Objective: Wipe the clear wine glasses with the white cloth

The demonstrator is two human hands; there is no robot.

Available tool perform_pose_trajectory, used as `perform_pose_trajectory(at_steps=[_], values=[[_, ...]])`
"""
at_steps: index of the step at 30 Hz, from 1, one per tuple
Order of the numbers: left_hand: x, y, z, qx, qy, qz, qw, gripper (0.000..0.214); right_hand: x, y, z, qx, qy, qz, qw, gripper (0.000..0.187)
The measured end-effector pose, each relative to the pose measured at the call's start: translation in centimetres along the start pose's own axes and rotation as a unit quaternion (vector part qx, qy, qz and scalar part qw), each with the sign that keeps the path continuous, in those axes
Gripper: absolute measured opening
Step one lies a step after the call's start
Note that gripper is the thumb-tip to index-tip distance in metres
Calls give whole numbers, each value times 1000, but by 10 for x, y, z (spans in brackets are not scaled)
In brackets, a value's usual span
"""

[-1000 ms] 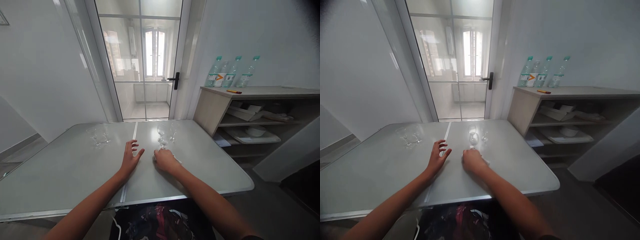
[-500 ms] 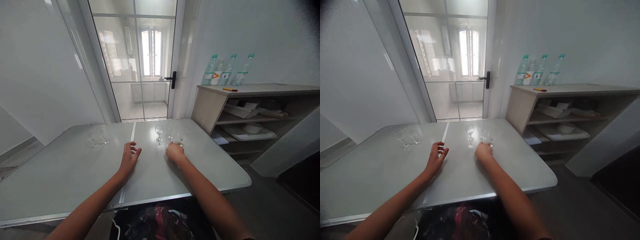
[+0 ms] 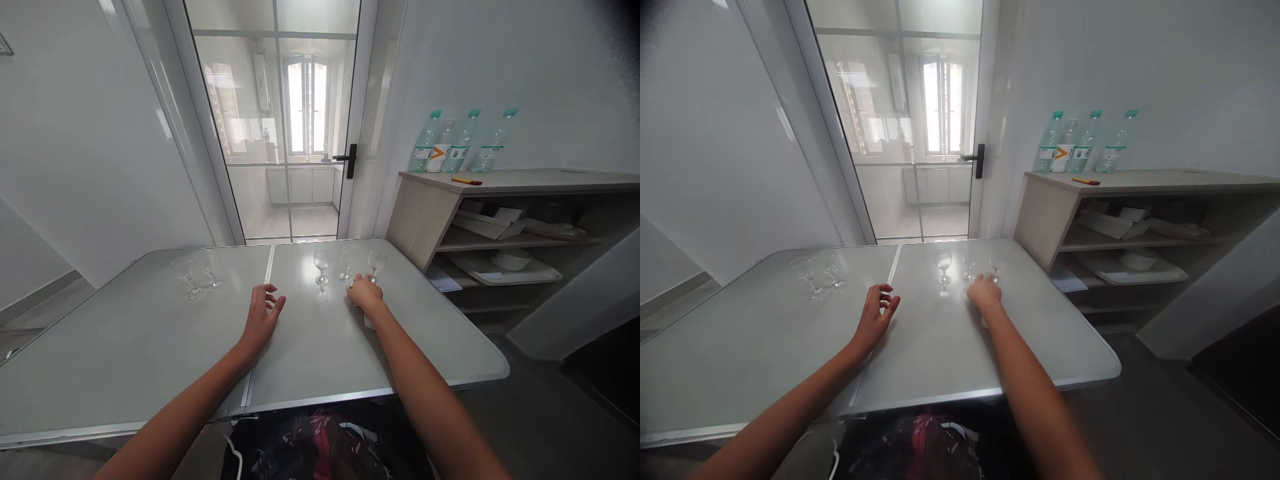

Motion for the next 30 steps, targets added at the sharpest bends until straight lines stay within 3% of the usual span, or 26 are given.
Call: perform_pose_trajectory(at_steps=[4,9,12,15,18,20,23,25,30], values=[[1,2,0,3,11,-3,1000,26,2,-4,-3,5,15,-30,999,46],[4,-3,-5,38,74,-15,996,19,-7,-9,-2,14,-2,-49,999,43],[11,-18,-5,90,102,-31,990,19,-13,-8,0,-2,5,-59,998,36],[23,-45,0,152,101,-103,978,20,-22,-7,10,-13,-25,-62,998,31],[35,-77,10,209,57,-201,955,27,-33,-6,24,-21,-77,-38,996,29],[41,-93,17,242,-5,-232,942,42,-39,-6,34,-26,-105,-35,993,29],[50,-104,26,293,-94,-215,927,68,-45,-7,43,-28,-120,-42,992,29],[58,-104,30,329,-120,-185,918,76,-47,-7,46,-26,-122,-44,991,29],[90,-108,32,424,-159,-167,876,68,-48,-4,48,-31,-127,-52,990,29]])
Point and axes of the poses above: each hand's wrist, its own x-axis towards the middle knuckle, its own y-axis out of the palm, z = x × y, the point moved 1 cm from there along x, towards the middle knuckle, and after that the axes turned 14 degrees about -x, right-handed, at the moved point
